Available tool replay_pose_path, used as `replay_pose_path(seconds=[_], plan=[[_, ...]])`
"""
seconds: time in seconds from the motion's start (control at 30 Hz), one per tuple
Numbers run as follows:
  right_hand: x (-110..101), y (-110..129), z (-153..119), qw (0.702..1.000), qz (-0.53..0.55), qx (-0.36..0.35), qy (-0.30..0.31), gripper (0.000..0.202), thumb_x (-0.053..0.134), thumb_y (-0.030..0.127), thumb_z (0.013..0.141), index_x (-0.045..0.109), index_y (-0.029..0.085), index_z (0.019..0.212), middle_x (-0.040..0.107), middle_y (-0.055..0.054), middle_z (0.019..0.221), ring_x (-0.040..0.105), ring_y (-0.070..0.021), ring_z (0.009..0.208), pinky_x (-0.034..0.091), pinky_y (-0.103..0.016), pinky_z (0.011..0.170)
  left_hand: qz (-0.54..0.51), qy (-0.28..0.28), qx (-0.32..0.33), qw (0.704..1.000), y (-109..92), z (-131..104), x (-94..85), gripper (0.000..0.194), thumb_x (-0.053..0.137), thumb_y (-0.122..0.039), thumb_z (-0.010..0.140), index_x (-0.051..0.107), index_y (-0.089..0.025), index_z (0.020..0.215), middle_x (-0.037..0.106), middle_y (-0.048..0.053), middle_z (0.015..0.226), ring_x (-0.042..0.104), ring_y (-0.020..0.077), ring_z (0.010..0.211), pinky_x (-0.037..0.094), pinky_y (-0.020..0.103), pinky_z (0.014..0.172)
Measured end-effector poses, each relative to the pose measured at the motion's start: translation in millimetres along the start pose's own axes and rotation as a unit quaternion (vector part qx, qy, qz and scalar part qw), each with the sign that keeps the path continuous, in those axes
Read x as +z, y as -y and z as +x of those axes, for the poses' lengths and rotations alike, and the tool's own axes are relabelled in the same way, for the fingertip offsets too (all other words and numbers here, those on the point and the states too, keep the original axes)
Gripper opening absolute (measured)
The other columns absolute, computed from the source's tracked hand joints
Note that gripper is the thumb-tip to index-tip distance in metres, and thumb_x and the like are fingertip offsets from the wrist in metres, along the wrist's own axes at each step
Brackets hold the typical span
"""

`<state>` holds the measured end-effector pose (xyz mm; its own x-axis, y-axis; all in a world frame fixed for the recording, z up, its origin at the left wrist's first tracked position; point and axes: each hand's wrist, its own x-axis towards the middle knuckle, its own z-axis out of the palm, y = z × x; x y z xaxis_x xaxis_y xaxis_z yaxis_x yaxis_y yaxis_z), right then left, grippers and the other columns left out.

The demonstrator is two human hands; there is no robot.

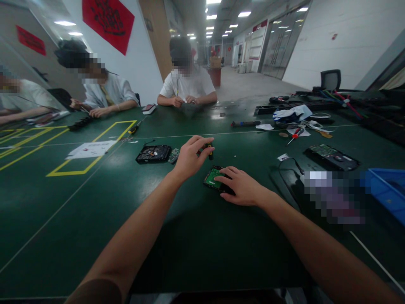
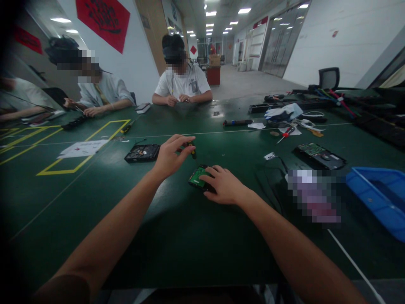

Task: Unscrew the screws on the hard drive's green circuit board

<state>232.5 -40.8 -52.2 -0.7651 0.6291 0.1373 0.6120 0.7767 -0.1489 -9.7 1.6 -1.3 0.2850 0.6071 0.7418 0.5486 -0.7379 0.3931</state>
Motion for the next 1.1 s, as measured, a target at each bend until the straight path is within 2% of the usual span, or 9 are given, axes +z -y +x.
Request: replay_pose_path(seconds=[0.77,1.1], plan=[[-1.4,2.2,0.6,1.000,0.000,-0.005,0.002,0.055,0.059,0.049,0.097,0.054,0.027,0.147,0.052,-0.011,0.149,0.043,-0.0383,0.136,0.038,-0.059,0.111,0.003,0.000,-0.010,1.000,1.1,0.0,1.4,0.027,0.067,-0.023,0.098,0.069,-0.022,0.125,0.068,0.006,0.109,0.066,0.0154,0.092,0.059,0.029,0.076],[0.9,3.3,-0.8,1.000,0.000,0.008,0.000,0.058,0.059,0.049,0.096,0.051,0.028,0.149,0.048,-0.013,0.152,0.040,-0.0402,0.139,0.038,-0.060,0.111,0.004,0.001,-0.008,1.000,1.4,0.0,0.9,0.028,0.067,-0.024,0.098,0.069,-0.022,0.126,0.067,0.006,0.109,0.066,0.0155,0.092,0.059,0.029,0.076]])
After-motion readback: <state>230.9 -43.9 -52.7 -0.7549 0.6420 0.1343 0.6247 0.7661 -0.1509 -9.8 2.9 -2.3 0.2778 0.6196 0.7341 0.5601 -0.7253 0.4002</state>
